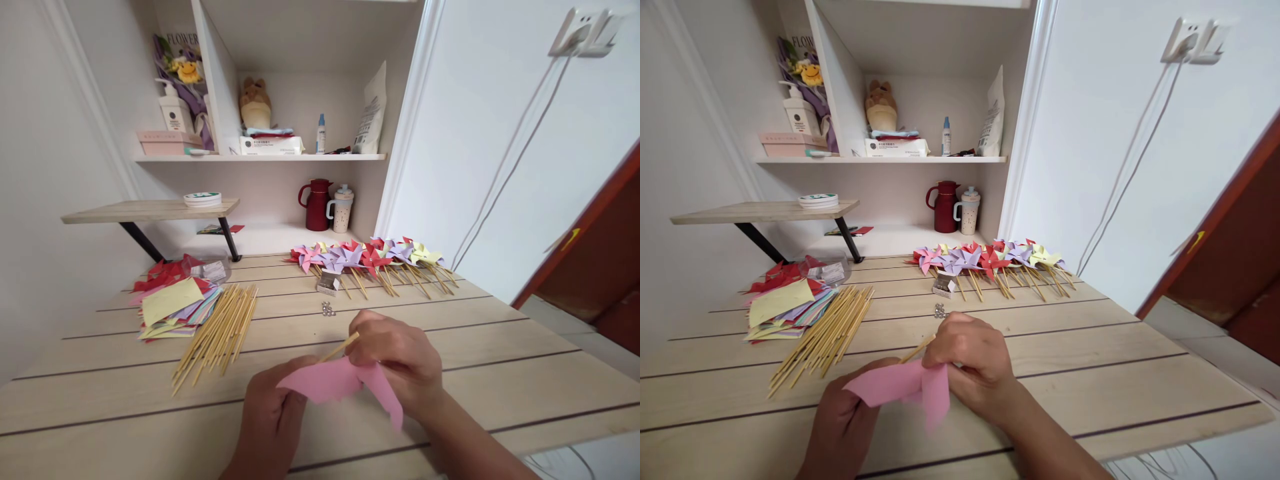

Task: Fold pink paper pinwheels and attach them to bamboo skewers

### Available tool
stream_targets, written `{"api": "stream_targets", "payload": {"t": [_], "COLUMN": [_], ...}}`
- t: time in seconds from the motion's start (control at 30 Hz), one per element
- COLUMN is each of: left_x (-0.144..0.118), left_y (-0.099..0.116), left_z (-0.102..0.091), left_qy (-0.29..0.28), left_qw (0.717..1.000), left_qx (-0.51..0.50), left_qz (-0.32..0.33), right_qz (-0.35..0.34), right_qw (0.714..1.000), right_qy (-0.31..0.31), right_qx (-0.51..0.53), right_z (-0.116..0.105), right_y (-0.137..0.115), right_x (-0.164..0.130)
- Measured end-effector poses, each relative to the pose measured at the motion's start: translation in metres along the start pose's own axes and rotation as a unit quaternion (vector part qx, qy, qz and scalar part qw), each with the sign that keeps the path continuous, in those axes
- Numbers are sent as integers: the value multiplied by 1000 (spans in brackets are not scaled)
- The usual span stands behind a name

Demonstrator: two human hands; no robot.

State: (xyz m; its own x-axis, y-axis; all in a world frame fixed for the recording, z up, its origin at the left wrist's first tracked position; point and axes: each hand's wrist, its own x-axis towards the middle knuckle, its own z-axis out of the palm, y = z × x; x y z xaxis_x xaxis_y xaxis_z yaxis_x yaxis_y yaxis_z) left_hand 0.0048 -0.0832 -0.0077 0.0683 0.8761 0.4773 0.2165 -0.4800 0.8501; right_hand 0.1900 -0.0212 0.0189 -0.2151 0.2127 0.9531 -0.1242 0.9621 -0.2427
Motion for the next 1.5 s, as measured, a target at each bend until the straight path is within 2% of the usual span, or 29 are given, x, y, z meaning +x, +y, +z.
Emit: {"api": "stream_targets", "payload": {"t": [0.3,0.57,0.77,1.0,1.27,1.43,1.5], "left_x": [3,-3,1,1,-1,-1,-1], "left_y": [8,-10,0,3,0,-3,-4], "left_z": [1,-2,2,1,2,2,2], "left_qy": [-19,-8,-27,-52,-38,9,-6], "left_qw": [999,1000,999,997,997,998,999], "left_qx": [19,-5,-18,31,25,1,3], "left_qz": [30,3,39,56,55,57,54], "right_qz": [1,-5,2,10,11,12,14], "right_qw": [1000,1000,1000,1000,1000,1000,1000], "right_qy": [2,2,0,-6,-9,-14,-16], "right_qx": [3,8,16,9,13,12,10], "right_z": [-1,1,-1,-2,-2,-2,-2], "right_y": [-1,-2,0,-1,-1,-1,-1], "right_x": [2,2,0,-2,-1,-2,-3]}}
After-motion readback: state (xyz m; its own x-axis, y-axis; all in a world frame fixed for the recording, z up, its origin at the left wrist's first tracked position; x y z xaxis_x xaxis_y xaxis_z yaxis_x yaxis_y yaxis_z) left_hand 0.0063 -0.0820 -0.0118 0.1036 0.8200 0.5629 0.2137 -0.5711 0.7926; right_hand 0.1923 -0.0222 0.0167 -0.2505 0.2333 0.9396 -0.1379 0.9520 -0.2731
